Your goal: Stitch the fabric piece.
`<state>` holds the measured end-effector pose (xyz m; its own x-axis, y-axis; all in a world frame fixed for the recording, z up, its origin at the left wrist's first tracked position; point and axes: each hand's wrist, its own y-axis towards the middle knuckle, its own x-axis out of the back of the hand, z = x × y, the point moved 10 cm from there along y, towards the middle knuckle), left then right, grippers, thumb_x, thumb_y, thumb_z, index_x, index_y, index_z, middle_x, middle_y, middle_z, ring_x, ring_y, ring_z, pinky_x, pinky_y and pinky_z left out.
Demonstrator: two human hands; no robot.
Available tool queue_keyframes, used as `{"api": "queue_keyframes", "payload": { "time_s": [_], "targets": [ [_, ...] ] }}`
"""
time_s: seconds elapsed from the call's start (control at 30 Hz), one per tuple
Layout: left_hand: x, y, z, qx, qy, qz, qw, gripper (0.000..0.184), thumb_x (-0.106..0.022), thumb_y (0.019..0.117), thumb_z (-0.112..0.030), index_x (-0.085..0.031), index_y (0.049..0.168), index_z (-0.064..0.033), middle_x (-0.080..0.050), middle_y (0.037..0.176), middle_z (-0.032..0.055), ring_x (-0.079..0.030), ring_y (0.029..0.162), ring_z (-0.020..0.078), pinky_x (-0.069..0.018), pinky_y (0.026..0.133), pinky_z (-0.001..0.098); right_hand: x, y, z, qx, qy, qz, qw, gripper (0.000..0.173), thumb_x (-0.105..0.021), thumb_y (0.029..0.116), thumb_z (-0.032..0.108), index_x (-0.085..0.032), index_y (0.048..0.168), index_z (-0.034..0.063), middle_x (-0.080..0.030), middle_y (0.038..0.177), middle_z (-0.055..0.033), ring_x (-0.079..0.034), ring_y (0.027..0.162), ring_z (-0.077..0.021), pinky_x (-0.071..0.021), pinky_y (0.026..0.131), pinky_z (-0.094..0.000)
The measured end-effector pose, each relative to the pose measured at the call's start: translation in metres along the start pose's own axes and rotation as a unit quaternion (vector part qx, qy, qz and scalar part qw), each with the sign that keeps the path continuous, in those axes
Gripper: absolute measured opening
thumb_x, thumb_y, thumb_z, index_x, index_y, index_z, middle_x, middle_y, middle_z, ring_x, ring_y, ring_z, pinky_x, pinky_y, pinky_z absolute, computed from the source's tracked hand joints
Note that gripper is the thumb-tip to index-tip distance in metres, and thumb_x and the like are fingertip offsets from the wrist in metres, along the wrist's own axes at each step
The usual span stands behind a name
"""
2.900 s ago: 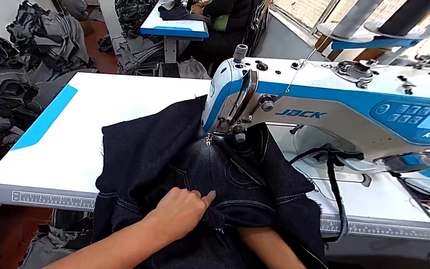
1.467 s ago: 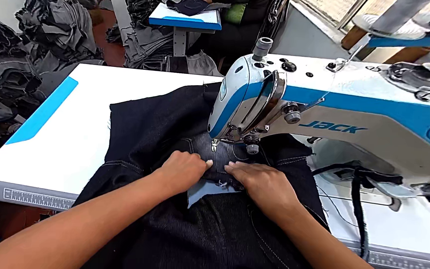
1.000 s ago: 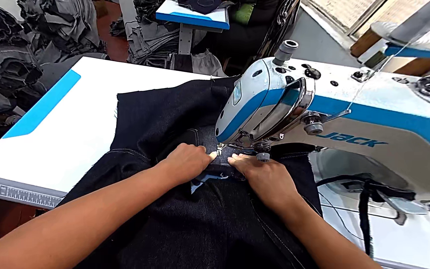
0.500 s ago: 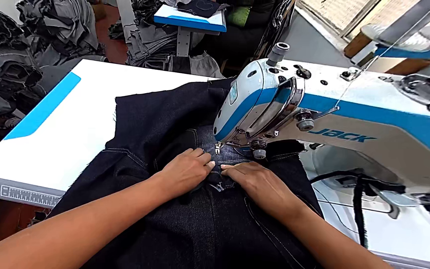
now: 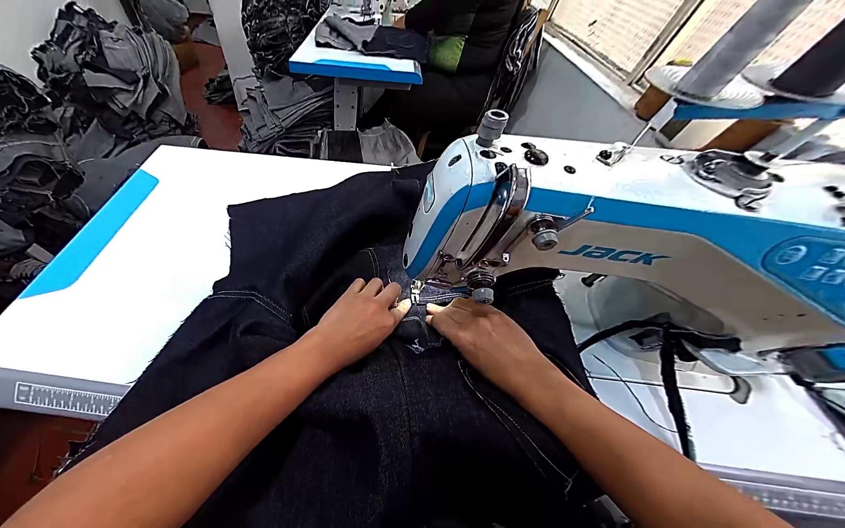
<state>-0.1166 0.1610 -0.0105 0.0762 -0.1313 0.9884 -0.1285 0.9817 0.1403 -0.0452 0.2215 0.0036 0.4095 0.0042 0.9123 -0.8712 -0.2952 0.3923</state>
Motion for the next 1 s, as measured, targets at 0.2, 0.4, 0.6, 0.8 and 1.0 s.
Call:
{"api": "queue_keyframes", "payload": {
  "time_s": [0.2,0.4,0.6,0.8,1.0],
  "targets": [
    [0.033,-0.028,-0.029,-0.194,0.011,-0.224,0.955,0.021,-0.053,0.1005,-0.001,-0.073,0.104,-0.0008,-0.072,0.108,0.0140,-0.069,0.108,0.0297,-0.0557,0.094,0.0420,0.017,-0.001,0.019,0.094,0.061,-0.075,0.991,0.015,-0.055,0.0950,-0.003,-0.069,0.095,0.0013,-0.072,0.095,-0.0125,-0.071,0.094,-0.0284,-0.0585,0.086,-0.0385],
    [0.037,-0.021,-0.006,-0.085,-0.137,-0.236,0.958,0.016,-0.054,0.0934,0.005,-0.070,0.095,0.0006,-0.069,0.087,0.0153,-0.070,0.086,0.0314,-0.0581,0.079,0.0414,-0.005,0.007,-0.007,-0.015,0.097,-0.015,0.995,0.025,-0.077,0.0824,0.002,-0.067,0.105,-0.0013,-0.069,0.093,-0.0176,-0.072,0.077,-0.0340,-0.0603,0.066,-0.0463],
    [0.030,-0.010,0.006,-0.009,-0.203,-0.198,0.959,0.025,-0.052,0.0908,0.011,-0.071,0.104,0.0011,-0.071,0.095,0.0167,-0.070,0.094,0.0326,-0.0574,0.086,0.0440,-0.006,0.012,-0.003,0.006,0.069,-0.025,0.997,0.016,-0.071,0.0855,0.004,-0.072,0.101,-0.0003,-0.068,0.088,-0.0154,-0.069,0.067,-0.0310,-0.0567,0.054,-0.0437],
    [0.020,-0.012,0.000,-0.011,-0.175,-0.160,0.971,0.019,-0.056,0.0920,0.008,-0.072,0.102,0.0026,-0.071,0.095,0.0188,-0.071,0.093,0.0351,-0.0582,0.085,0.0470,-0.008,0.017,0.007,-0.004,0.038,-0.005,0.999,0.013,-0.070,0.0856,0.006,-0.073,0.098,0.0006,-0.068,0.086,-0.0132,-0.071,0.071,-0.0300,-0.0556,0.054,-0.0435],
    [0.000,-0.029,-0.026,-0.016,-0.097,-0.039,0.994,0.045,-0.059,0.0928,0.008,-0.065,0.136,-0.0013,-0.070,0.097,0.0171,-0.069,0.091,0.0339,-0.0570,0.081,0.0449,0.003,-0.011,0.020,-0.004,0.027,0.015,1.000,0.029,-0.061,0.0888,-0.009,-0.076,0.112,0.0006,-0.071,0.095,-0.0132,-0.069,0.091,-0.0305,-0.0559,0.078,-0.0433]
  ]
}}
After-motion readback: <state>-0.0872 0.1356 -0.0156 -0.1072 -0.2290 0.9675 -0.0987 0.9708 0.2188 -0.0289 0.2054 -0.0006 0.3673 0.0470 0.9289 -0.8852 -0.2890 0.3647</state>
